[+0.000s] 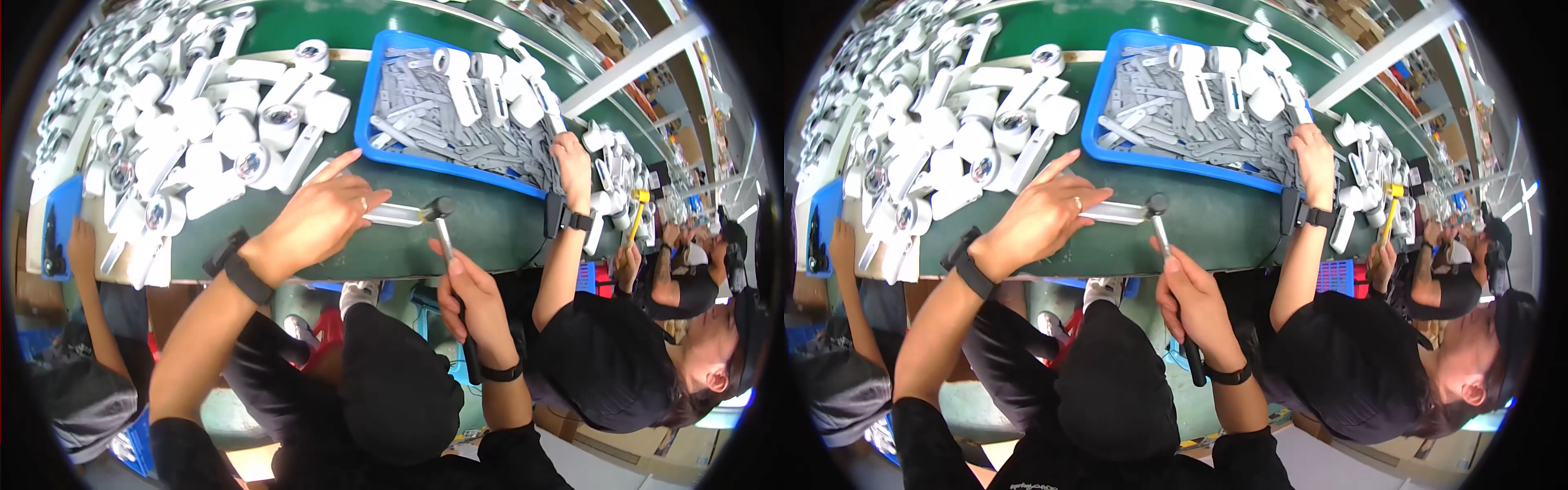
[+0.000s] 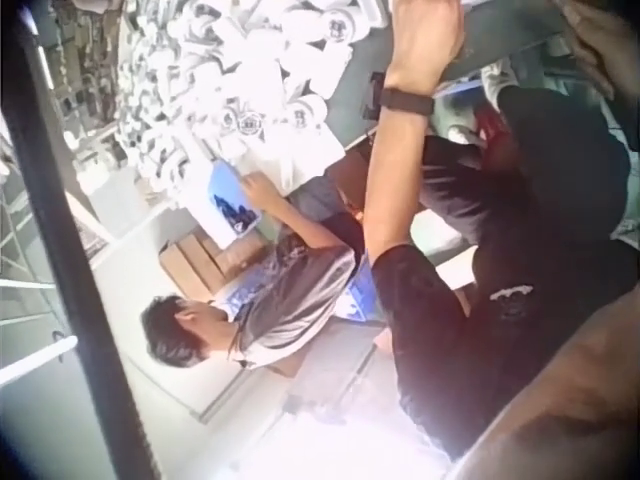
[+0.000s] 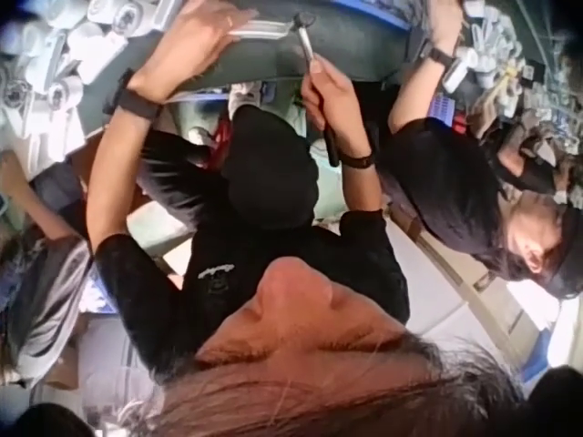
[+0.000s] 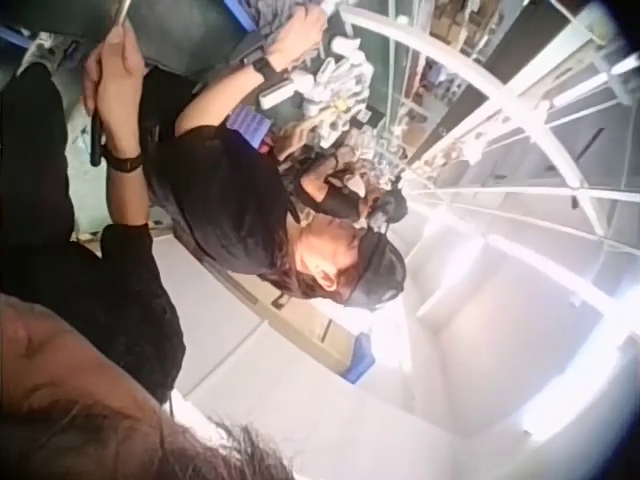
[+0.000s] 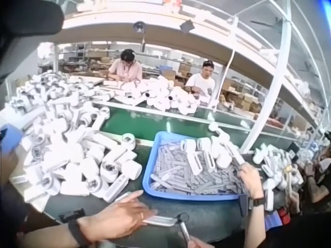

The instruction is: The person picks up a white fan housing and a grey strap, fits the strap into the housing, and hammers it into place with a mallet. They repeat this process multiple times, setting each assembled fan back onto the work surface.

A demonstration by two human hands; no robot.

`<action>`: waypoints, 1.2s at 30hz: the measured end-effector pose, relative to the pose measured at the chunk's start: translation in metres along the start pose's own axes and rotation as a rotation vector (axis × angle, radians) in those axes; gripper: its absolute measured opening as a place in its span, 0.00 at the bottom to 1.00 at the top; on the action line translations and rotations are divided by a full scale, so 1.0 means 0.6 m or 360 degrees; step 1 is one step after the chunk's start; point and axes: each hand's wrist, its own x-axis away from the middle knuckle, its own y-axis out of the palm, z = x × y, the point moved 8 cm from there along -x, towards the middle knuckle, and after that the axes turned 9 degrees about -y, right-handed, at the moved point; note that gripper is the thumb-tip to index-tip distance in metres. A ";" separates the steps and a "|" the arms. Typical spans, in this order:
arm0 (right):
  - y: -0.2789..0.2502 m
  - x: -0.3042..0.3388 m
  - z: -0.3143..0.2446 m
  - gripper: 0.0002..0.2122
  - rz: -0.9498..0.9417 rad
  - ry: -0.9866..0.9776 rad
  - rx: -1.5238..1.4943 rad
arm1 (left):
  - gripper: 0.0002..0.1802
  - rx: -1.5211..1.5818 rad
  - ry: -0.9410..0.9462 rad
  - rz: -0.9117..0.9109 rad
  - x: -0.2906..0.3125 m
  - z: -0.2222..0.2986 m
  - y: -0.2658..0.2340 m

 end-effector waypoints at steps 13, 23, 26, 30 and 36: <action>0.015 0.015 -0.040 0.25 -0.0008 -0.0310 0.0081 | 0.16 -0.0087 -0.0193 0.0272 0.091 -0.008 -0.106; 0.126 -0.028 -0.065 0.23 -0.0477 -0.0068 0.0302 | 0.24 -0.0158 -0.0596 0.0748 0.202 -0.013 -0.057; 0.146 -0.034 -0.076 0.23 -0.0521 -0.0123 0.0326 | 0.20 0.0101 -0.0763 0.0785 0.217 -0.037 -0.042; 0.152 -0.052 -0.081 0.22 -0.0483 -0.0084 0.0390 | 0.20 0.0012 -0.0820 0.0759 0.209 -0.042 -0.048; 0.166 -0.071 -0.071 0.21 -0.0563 -0.0260 0.0301 | 0.18 -0.0025 -0.0686 0.0727 0.200 -0.032 -0.058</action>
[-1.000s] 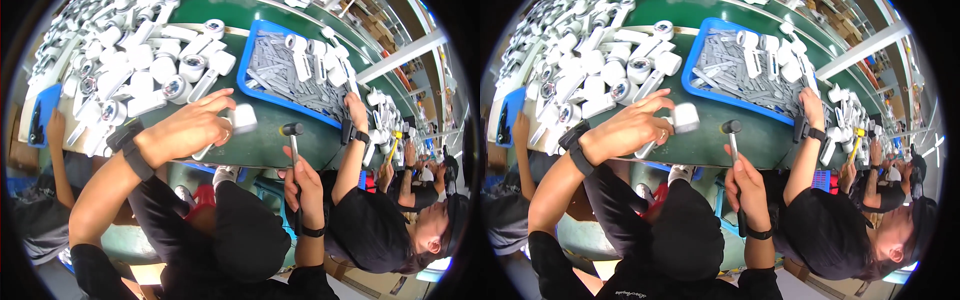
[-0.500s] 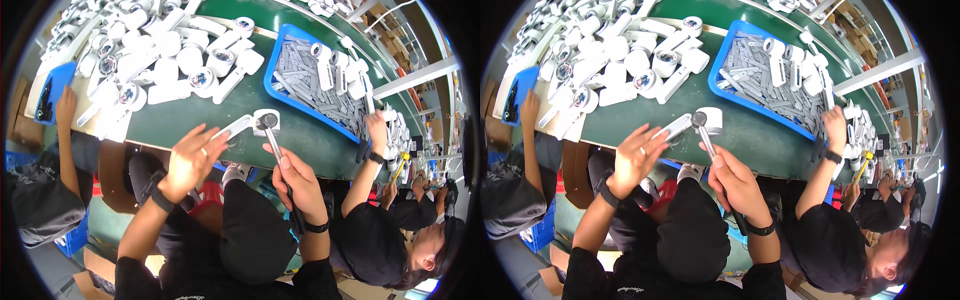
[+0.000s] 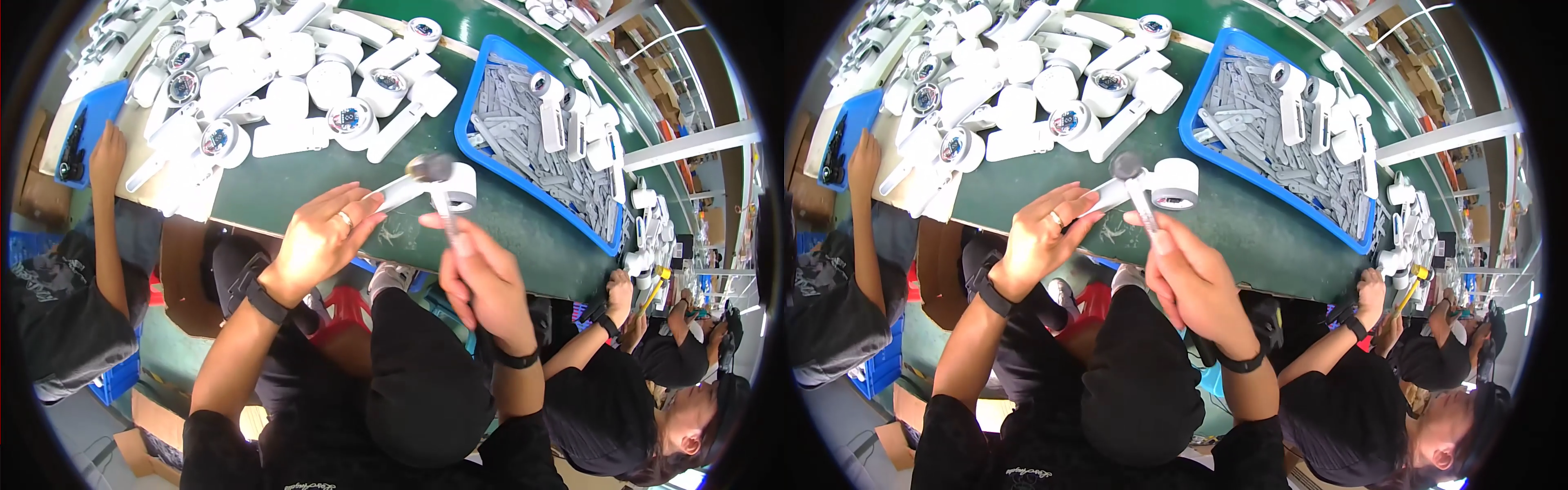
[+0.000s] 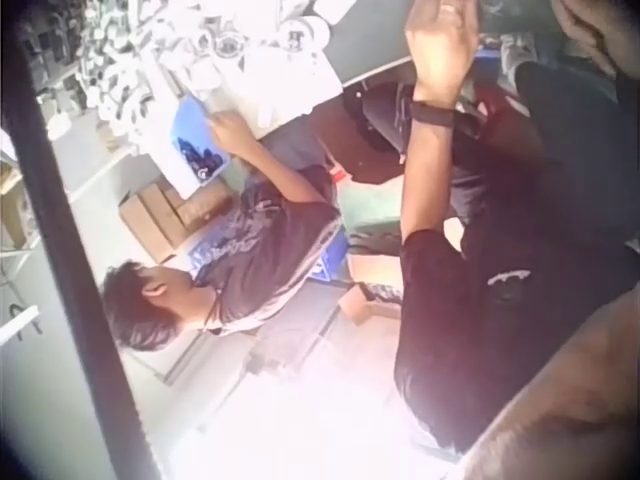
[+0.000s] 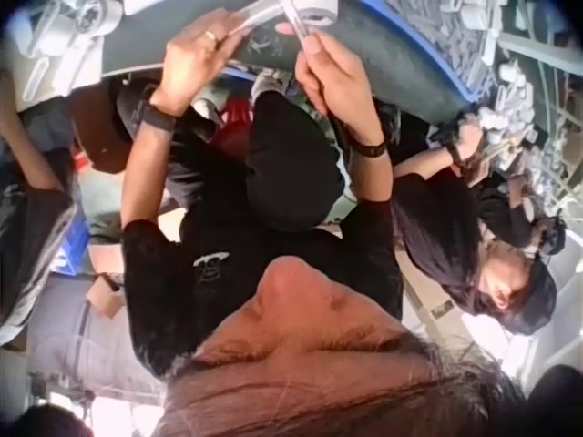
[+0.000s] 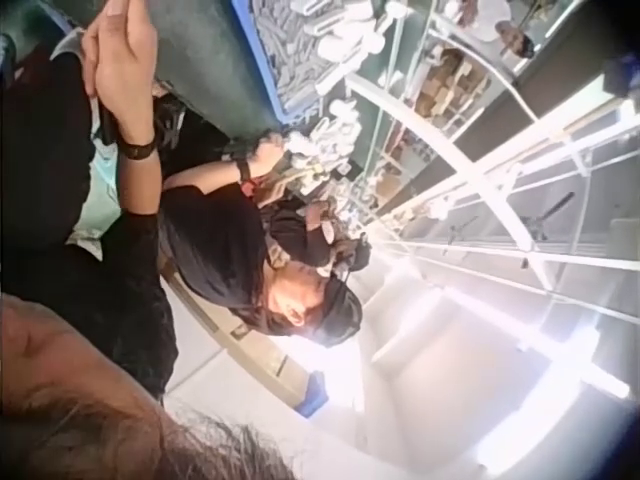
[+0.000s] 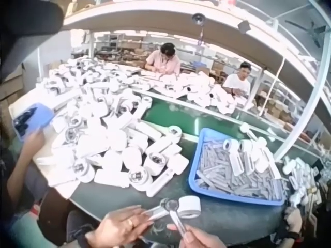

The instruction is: The person picks up a white fan housing and a grey strap, fits the strap into the housing, and hammers it into place with a mallet. They repeat this process multiple times, setting each assembled fan back onto the work surface.

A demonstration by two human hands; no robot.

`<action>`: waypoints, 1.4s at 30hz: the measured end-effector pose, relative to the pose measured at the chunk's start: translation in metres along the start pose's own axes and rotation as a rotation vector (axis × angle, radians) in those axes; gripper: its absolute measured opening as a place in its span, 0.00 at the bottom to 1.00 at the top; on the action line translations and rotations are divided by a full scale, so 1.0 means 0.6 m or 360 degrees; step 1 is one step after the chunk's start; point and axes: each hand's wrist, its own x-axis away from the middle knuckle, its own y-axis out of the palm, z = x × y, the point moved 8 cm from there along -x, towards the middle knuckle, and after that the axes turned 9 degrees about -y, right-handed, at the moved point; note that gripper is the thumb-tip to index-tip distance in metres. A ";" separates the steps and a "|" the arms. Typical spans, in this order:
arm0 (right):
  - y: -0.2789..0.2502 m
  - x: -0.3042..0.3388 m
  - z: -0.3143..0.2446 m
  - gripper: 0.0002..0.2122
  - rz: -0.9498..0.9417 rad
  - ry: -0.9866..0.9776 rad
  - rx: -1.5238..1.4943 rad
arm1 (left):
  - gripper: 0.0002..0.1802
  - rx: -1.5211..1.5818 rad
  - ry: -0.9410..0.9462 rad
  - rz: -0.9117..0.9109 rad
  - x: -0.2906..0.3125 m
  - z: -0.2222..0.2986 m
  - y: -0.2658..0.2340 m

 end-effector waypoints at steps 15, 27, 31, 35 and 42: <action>0.006 0.012 0.008 0.21 0.0029 0.0260 0.0076 | 0.14 -0.0035 0.0089 0.0044 0.001 0.007 -0.004; -0.186 0.062 0.072 0.11 0.0832 -0.0081 0.0413 | 0.19 0.0125 0.0036 0.0161 0.017 -0.009 0.002; -0.211 0.037 0.109 0.11 0.0712 -0.0190 0.0340 | 0.15 0.0209 -0.0252 0.0044 0.017 -0.029 0.007; -0.198 0.035 0.098 0.10 0.0569 -0.0243 0.0490 | 0.14 0.0343 -0.0490 -0.0022 0.017 -0.049 0.017; -0.200 0.057 0.112 0.09 0.0712 -0.0256 0.0363 | 0.11 0.0274 -0.0415 -0.0098 -0.033 0.025 -0.062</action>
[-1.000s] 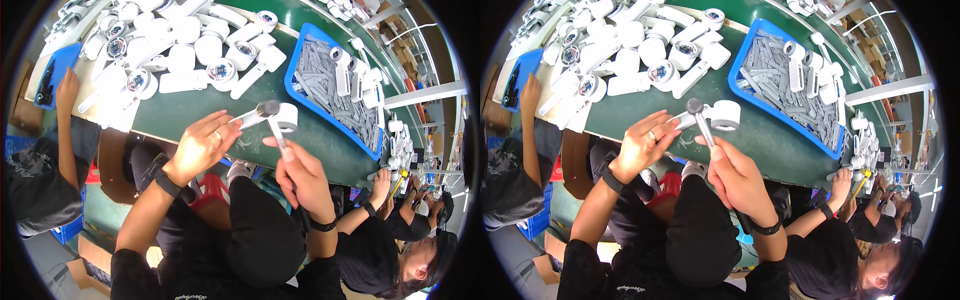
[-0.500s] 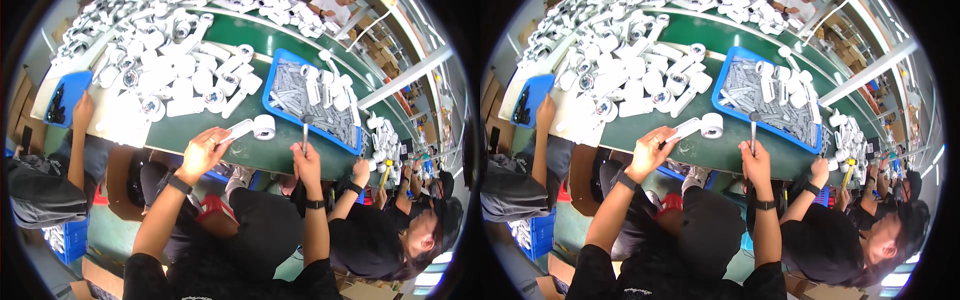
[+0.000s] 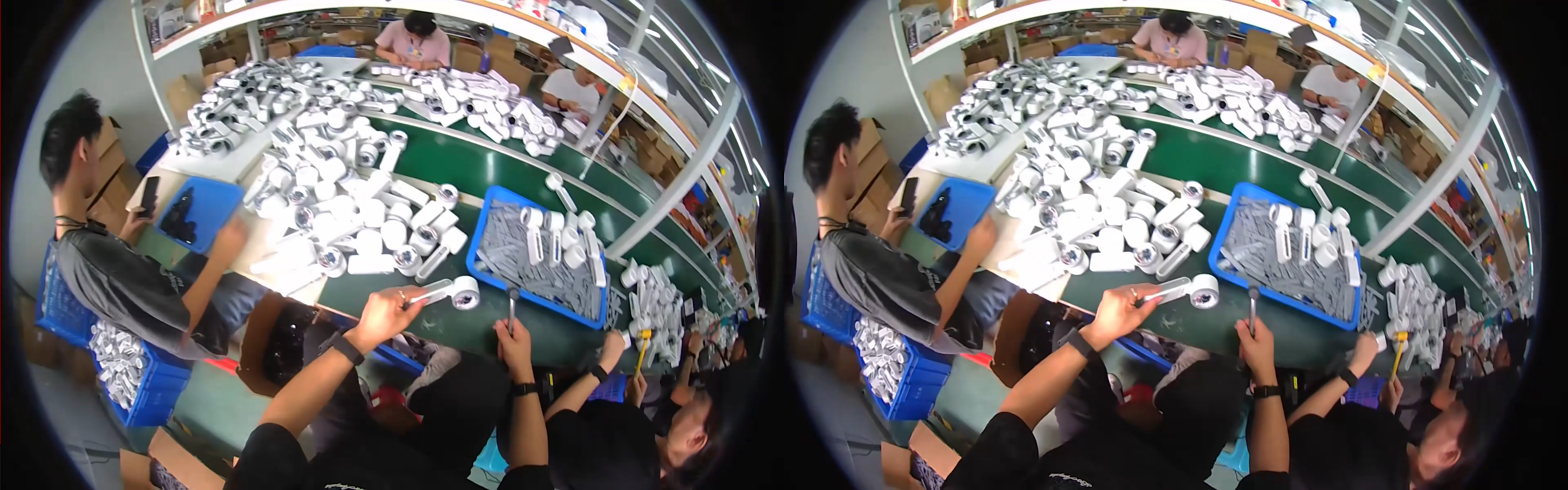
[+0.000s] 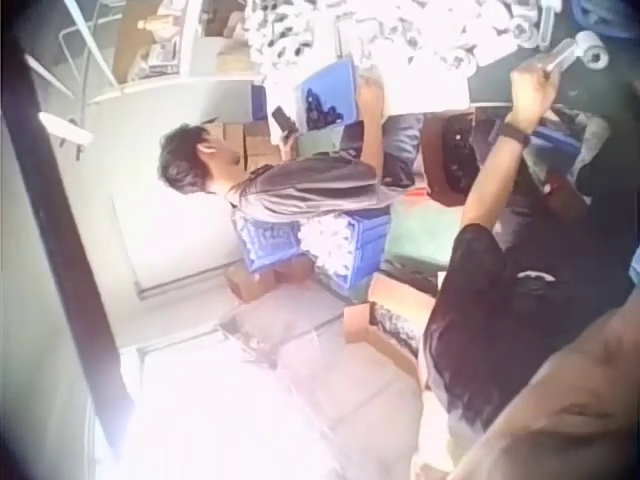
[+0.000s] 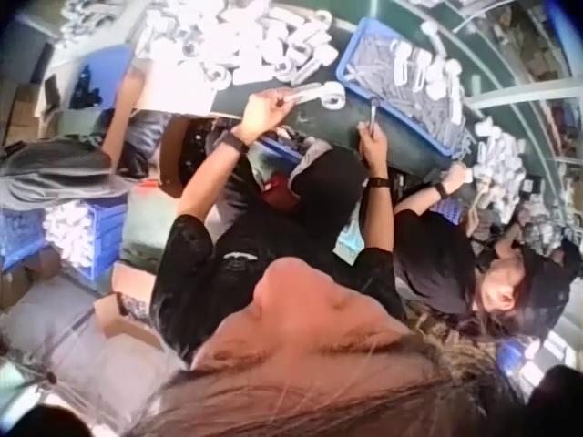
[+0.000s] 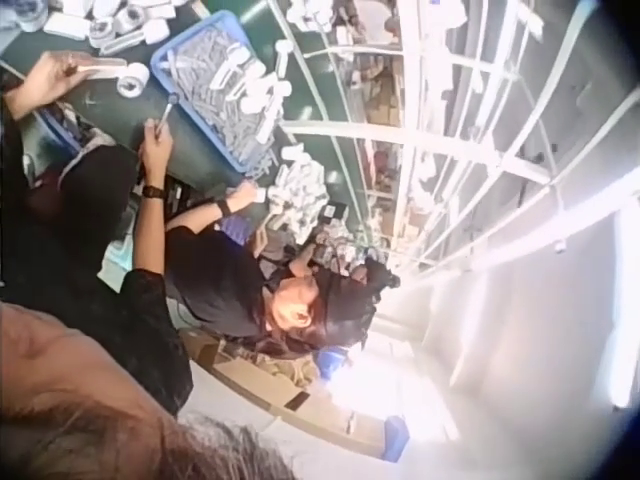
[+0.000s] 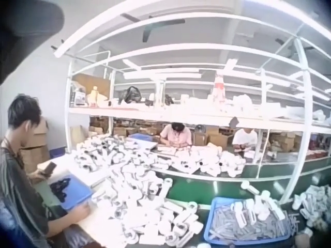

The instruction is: The person picks up a white fan housing and a grey strap, fits the strap into the housing, and hammers it into place with a mallet. They repeat this process multiple times, setting each assembled fan back onto the work surface.

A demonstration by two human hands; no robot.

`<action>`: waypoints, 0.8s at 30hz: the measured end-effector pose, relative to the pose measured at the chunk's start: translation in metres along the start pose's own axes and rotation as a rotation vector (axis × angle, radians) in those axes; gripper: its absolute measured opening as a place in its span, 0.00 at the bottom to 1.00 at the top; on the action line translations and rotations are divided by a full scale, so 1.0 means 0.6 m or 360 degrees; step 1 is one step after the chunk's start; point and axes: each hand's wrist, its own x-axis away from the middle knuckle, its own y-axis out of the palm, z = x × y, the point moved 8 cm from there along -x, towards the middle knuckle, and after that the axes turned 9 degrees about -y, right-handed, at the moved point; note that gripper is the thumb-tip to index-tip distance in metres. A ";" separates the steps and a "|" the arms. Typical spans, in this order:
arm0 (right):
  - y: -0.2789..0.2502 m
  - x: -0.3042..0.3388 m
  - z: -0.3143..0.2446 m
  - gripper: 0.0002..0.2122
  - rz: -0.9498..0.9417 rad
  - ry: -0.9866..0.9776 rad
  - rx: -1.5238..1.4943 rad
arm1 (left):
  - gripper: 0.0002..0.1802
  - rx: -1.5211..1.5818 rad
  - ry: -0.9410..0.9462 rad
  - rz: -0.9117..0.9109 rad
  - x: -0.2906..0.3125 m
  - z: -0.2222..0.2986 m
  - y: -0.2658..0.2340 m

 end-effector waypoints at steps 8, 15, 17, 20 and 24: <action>-0.017 -0.005 0.025 0.10 0.0027 0.0083 0.0079 | 0.14 -0.0503 0.0027 0.0594 -0.258 0.029 -0.251; -0.009 -0.007 -0.009 0.11 0.0021 0.0266 0.0231 | 0.16 -0.0950 -0.0171 0.0785 -0.539 -0.197 -0.389; -0.013 -0.005 0.017 0.12 0.0046 0.0288 0.0244 | 0.16 -0.0982 -0.0237 0.0842 -0.580 -0.255 -0.388; -0.014 -0.007 0.012 0.11 0.0052 0.0293 0.0271 | 0.18 -0.1014 -0.0389 0.0817 -0.620 -0.319 -0.373; -0.026 0.004 0.016 0.11 0.0067 0.0393 0.0313 | 0.20 -0.1078 -0.0594 0.0732 -0.649 -0.337 -0.344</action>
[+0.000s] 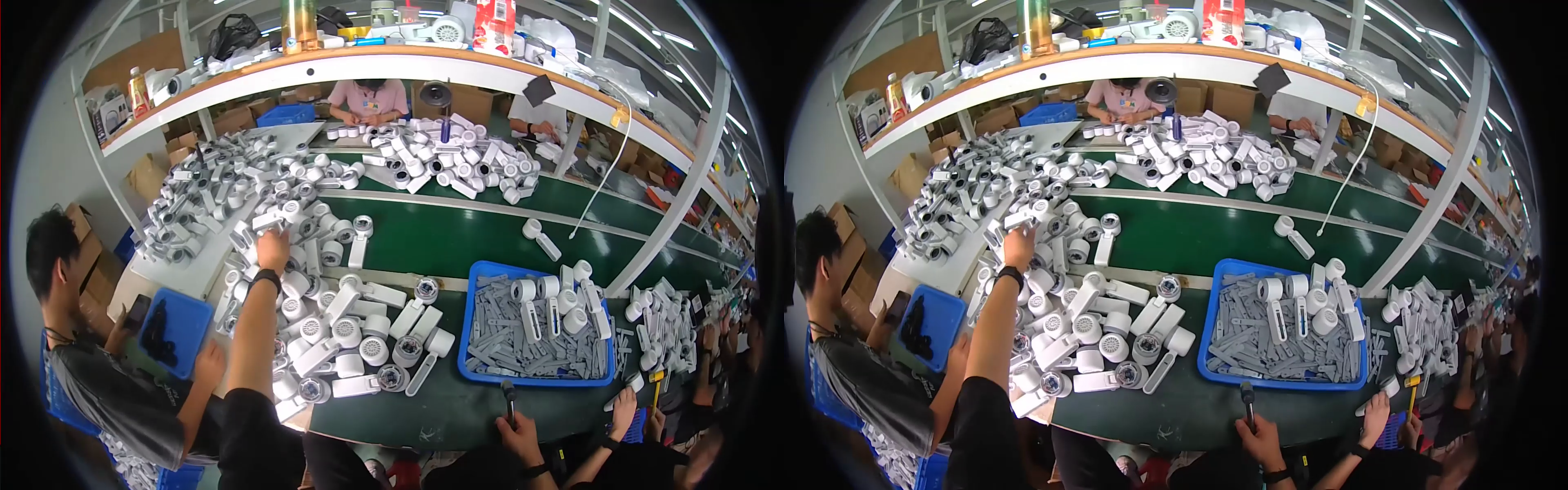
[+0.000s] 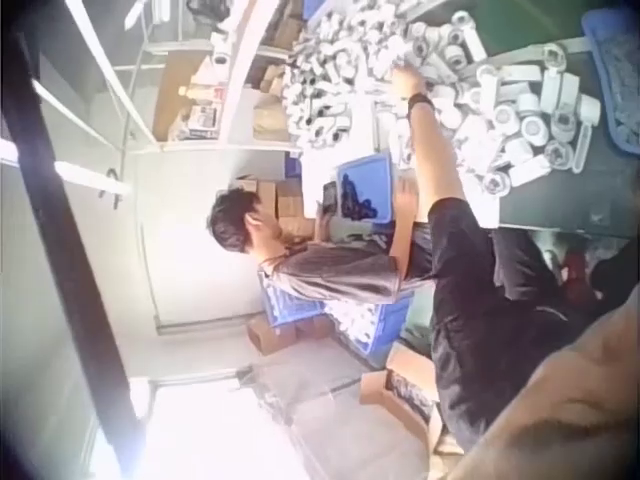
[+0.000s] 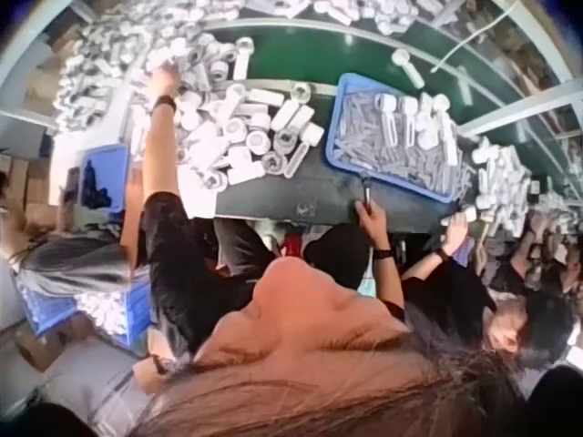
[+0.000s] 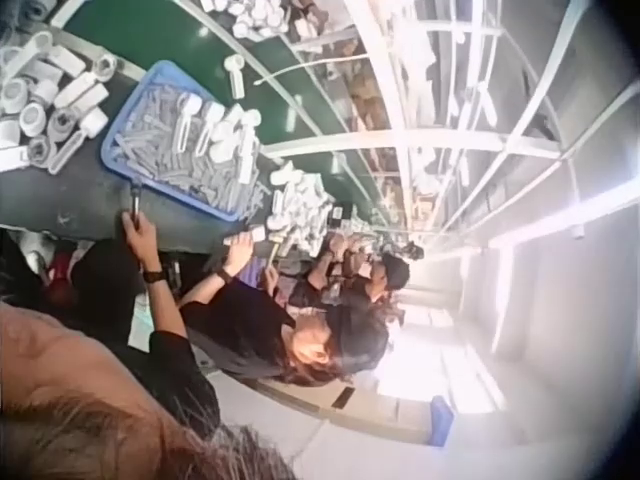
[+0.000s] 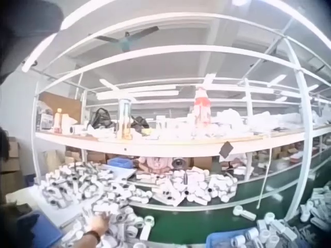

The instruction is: The person picks up a white fan housing and a grey strap, fits the strap into the housing, and hammers it into place with a mallet. They repeat this process multiple times, setting each assembled fan back onto the work surface.

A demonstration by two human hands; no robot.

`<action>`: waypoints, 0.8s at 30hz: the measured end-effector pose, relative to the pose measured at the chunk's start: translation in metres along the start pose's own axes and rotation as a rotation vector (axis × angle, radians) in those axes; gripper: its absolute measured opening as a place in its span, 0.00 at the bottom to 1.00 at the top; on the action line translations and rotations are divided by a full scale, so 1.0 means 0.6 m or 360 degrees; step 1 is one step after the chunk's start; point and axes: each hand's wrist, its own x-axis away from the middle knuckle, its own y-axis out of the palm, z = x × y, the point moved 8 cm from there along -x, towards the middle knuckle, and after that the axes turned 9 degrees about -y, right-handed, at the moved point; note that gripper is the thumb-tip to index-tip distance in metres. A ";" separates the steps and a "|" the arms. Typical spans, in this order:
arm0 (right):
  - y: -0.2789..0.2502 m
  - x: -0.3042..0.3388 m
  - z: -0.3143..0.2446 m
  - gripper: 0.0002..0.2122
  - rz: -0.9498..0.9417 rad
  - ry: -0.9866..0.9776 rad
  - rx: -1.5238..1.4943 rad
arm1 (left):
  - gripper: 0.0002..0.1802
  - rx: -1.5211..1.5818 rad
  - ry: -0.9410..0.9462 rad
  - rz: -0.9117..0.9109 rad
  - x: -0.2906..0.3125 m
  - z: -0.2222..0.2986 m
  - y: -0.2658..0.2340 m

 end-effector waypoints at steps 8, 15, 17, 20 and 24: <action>0.002 -0.011 -0.020 0.15 -0.0073 -0.0187 0.0183 | 0.15 0.0450 0.0876 -0.0400 0.363 0.197 -0.318; 0.016 0.014 -0.040 0.16 -0.0111 -0.0239 0.0041 | 0.13 0.1080 0.0483 -0.1246 0.690 0.124 -0.376; 0.016 0.017 -0.027 0.16 -0.0101 -0.0332 0.0076 | 0.13 0.1045 0.0535 -0.1230 0.750 0.115 -0.340; 0.013 -0.006 -0.004 0.16 -0.0041 -0.0460 0.0099 | 0.14 0.1025 0.0561 -0.1282 0.803 0.130 -0.284; 0.002 -0.014 -0.039 0.17 -0.0160 -0.0346 0.0051 | 0.14 0.0999 0.0496 -0.1316 0.841 0.148 -0.249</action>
